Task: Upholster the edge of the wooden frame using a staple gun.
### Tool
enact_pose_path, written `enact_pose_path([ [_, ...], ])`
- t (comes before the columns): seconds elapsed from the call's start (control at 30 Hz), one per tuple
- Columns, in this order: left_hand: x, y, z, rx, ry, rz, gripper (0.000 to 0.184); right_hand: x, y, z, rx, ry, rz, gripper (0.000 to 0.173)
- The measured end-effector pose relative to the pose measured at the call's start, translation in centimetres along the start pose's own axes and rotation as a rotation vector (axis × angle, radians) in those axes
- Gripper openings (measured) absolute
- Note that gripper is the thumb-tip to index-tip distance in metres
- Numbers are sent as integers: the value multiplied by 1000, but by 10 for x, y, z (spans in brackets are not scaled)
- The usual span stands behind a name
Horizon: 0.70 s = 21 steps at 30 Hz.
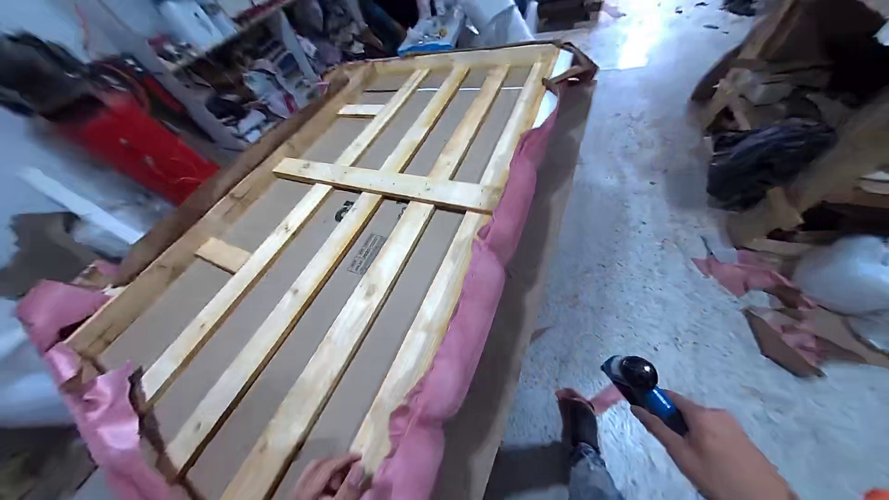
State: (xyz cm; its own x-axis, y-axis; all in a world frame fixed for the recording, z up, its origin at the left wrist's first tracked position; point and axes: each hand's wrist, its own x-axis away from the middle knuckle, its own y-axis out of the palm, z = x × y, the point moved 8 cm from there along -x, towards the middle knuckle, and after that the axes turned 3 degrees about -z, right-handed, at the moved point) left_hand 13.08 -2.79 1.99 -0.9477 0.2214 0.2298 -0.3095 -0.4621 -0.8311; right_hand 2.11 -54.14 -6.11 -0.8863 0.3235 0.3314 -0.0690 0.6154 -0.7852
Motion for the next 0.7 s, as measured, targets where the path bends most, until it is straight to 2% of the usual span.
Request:
enact_pose_path([
  [0.07,-40,28,61,-8,-6,97,45,-54,-12,10,-47,-48,-54,52],
  [0.13,-66,54,85,-93,-75,216,39,-95,-24,18,-46,-110,-123,50],
  [0.2,-81,54,88,-100,-156,275,23,-122,-43,18,-66,-169,-200,50],
  [0.3,-78,53,76,1,-337,269,13,-156,-86,17,-62,-240,-313,49],
  [0.4,-72,59,66,67,-414,291,15,-208,-124,17,-49,-306,-320,47],
  [0.5,-81,55,86,-38,-447,434,34,-273,-161,7,38,-358,-220,47],
  [0.53,-97,50,108,-81,-408,552,37,-294,-177,0,72,-374,-173,47],
  [0.6,-152,46,179,-98,-230,750,33,-336,-212,-14,139,-383,-94,46],
  [0.63,-189,51,218,-65,-130,770,31,-353,-229,-19,162,-386,-63,46],
  [0.7,-281,70,292,25,63,695,31,-385,-263,-31,181,-420,20,44],
])
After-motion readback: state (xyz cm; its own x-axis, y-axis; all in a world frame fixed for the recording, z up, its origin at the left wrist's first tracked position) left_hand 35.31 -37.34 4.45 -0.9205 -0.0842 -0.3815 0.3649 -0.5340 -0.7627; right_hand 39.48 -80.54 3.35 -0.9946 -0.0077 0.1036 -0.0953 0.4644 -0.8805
